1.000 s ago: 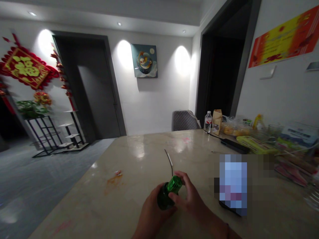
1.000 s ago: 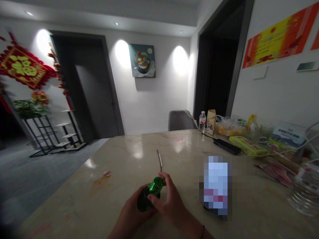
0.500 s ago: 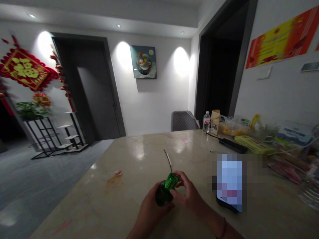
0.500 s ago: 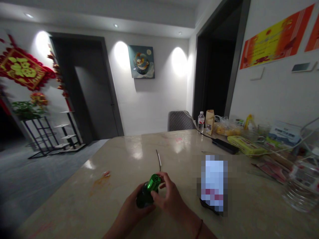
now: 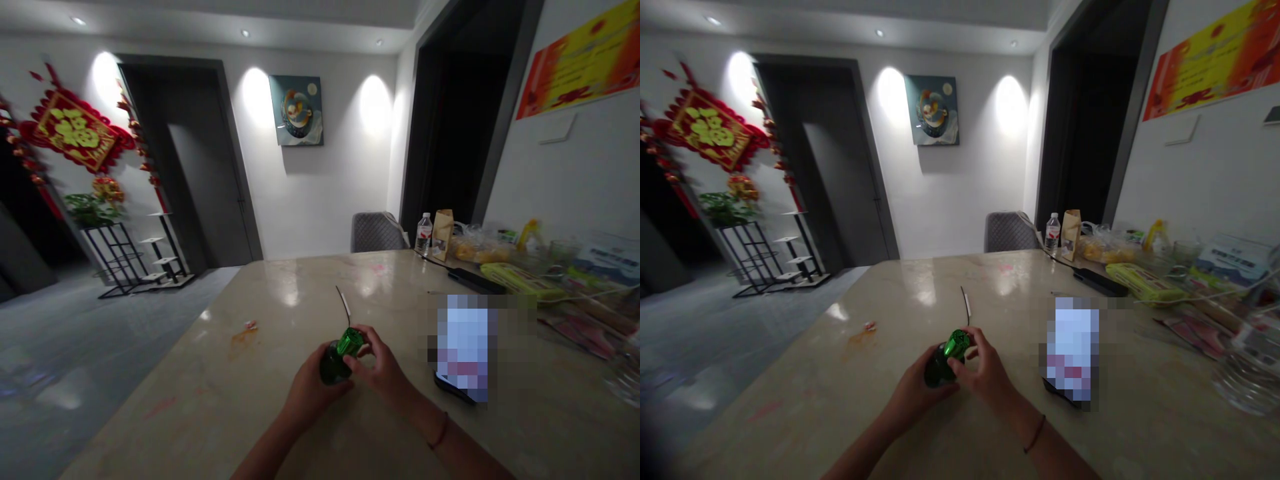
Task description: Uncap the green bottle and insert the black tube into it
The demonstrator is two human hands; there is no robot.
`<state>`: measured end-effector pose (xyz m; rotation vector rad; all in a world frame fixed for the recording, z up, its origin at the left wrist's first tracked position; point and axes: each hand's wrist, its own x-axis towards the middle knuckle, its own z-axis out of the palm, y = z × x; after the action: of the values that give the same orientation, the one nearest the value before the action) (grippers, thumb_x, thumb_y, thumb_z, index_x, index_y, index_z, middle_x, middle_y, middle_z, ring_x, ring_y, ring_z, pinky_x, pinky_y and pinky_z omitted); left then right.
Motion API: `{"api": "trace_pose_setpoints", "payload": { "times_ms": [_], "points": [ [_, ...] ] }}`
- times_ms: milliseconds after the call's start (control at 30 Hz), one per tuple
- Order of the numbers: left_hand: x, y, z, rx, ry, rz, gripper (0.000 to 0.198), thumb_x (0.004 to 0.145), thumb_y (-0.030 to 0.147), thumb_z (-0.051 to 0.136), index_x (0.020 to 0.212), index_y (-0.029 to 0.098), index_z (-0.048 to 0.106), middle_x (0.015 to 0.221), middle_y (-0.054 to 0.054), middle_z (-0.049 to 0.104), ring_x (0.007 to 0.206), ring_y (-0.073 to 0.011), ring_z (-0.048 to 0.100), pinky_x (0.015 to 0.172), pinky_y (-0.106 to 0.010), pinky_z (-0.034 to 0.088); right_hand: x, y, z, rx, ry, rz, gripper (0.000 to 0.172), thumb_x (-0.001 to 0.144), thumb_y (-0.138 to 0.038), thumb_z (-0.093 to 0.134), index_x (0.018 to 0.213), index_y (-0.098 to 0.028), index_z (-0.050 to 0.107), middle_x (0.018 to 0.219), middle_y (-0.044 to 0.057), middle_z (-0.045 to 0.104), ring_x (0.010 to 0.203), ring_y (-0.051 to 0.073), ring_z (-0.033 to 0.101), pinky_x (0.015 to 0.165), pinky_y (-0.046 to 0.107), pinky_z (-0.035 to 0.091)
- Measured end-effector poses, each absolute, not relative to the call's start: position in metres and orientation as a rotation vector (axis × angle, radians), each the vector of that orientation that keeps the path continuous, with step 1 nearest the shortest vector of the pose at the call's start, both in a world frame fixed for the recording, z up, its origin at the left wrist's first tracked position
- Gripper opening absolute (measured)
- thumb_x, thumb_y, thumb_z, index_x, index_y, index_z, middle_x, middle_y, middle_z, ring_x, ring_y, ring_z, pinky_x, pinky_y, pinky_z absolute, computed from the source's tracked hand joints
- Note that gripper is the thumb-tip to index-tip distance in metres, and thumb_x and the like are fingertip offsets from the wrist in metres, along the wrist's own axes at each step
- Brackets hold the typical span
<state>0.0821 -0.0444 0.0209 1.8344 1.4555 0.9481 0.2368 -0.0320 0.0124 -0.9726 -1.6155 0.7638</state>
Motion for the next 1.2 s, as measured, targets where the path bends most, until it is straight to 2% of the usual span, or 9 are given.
{"api": "trace_pose_setpoints", "payload": {
  "times_ms": [133, 333, 467, 600, 733, 867, 1067, 1200],
  "points": [
    [0.0828, -0.045, 0.0216, 1.849, 1.46, 0.927, 0.06, 0.055, 0.025, 0.07, 0.111, 0.016, 0.05, 0.107, -0.009, 0.063, 0.096, -0.023, 0.058, 0.085, -0.033, 0.043, 0.2383, -0.0327, 0.0127, -0.986, -1.638, 0.753, 0.041, 0.069, -0.021, 0.058, 0.108, -0.021, 0.044, 0.095, 0.004, 0.059, 0.078, 0.015, 0.058, 0.072, 0.029, 0.049],
    [0.0834, -0.0445, 0.022, 1.865, 1.464, 0.908, 0.06, 0.056, 0.028, 0.07, 0.111, 0.017, 0.05, 0.106, -0.008, 0.063, 0.096, -0.0226, 0.058, 0.084, -0.033, 0.044, 0.2425, -0.0346, 0.0146, -0.963, -1.672, 0.77, 0.045, 0.069, -0.019, 0.057, 0.112, -0.02, 0.043, 0.1, 0.006, 0.057, 0.084, 0.016, 0.057, 0.073, 0.03, 0.048],
    [0.0823, -0.043, 0.0223, 1.846, 1.458, 0.893, 0.063, 0.055, 0.028, 0.071, 0.113, 0.018, 0.049, 0.107, -0.007, 0.063, 0.096, -0.0229, 0.058, 0.084, -0.032, 0.044, 0.2395, -0.0358, 0.0146, -0.98, -1.6, 0.81, 0.049, 0.073, -0.027, 0.055, 0.118, -0.021, 0.037, 0.109, 0.008, 0.053, 0.093, 0.018, 0.055, 0.072, 0.03, 0.048],
    [0.0808, -0.0419, 0.0228, 1.833, 1.401, 0.874, 0.059, 0.056, 0.028, 0.071, 0.111, 0.018, 0.049, 0.105, -0.006, 0.064, 0.093, -0.0211, 0.059, 0.083, -0.031, 0.045, 0.2334, -0.0349, 0.0125, -1.028, -1.548, 0.824, 0.056, 0.071, -0.034, 0.059, 0.119, -0.021, 0.034, 0.108, 0.009, 0.052, 0.091, 0.018, 0.055, 0.068, 0.029, 0.049],
    [0.0805, -0.0416, 0.0233, 1.823, 1.401, 0.885, 0.059, 0.055, 0.028, 0.071, 0.11, 0.018, 0.05, 0.105, -0.005, 0.064, 0.094, -0.0208, 0.059, 0.083, -0.03, 0.045, 0.2343, -0.0347, 0.0109, -1.009, -1.529, 0.823, 0.047, 0.071, -0.026, 0.058, 0.113, -0.022, 0.037, 0.105, 0.007, 0.053, 0.088, 0.017, 0.056, 0.069, 0.03, 0.05],
    [0.0808, -0.0421, 0.0251, 1.812, 1.416, 0.898, 0.061, 0.054, 0.031, 0.071, 0.11, 0.018, 0.05, 0.104, -0.005, 0.064, 0.095, -0.0216, 0.059, 0.083, -0.03, 0.044, 0.2402, -0.0369, 0.0132, -0.956, -1.526, 0.903, 0.039, 0.074, -0.022, 0.05, 0.111, -0.024, 0.037, 0.112, 0.007, 0.05, 0.096, 0.017, 0.056, 0.074, 0.031, 0.05],
    [0.0817, -0.0429, 0.0256, 1.81, 1.417, 0.885, 0.059, 0.056, 0.028, 0.07, 0.109, 0.016, 0.05, 0.103, -0.007, 0.064, 0.092, -0.021, 0.059, 0.08, -0.031, 0.045, 0.2378, -0.0369, 0.0139, -0.991, -1.508, 0.885, 0.047, 0.07, -0.029, 0.059, 0.111, -0.022, 0.038, 0.113, 0.009, 0.05, 0.098, 0.02, 0.055, 0.071, 0.03, 0.051],
    [0.0808, -0.0418, 0.0252, 1.825, 1.415, 0.878, 0.058, 0.055, 0.027, 0.071, 0.109, 0.017, 0.05, 0.103, -0.006, 0.064, 0.092, -0.0213, 0.059, 0.08, -0.031, 0.045, 0.2358, -0.0355, 0.0127, -0.993, -1.505, 0.843, 0.044, 0.069, -0.024, 0.058, 0.109, -0.022, 0.039, 0.108, 0.008, 0.053, 0.094, 0.019, 0.057, 0.068, 0.029, 0.052]
  ]
}}
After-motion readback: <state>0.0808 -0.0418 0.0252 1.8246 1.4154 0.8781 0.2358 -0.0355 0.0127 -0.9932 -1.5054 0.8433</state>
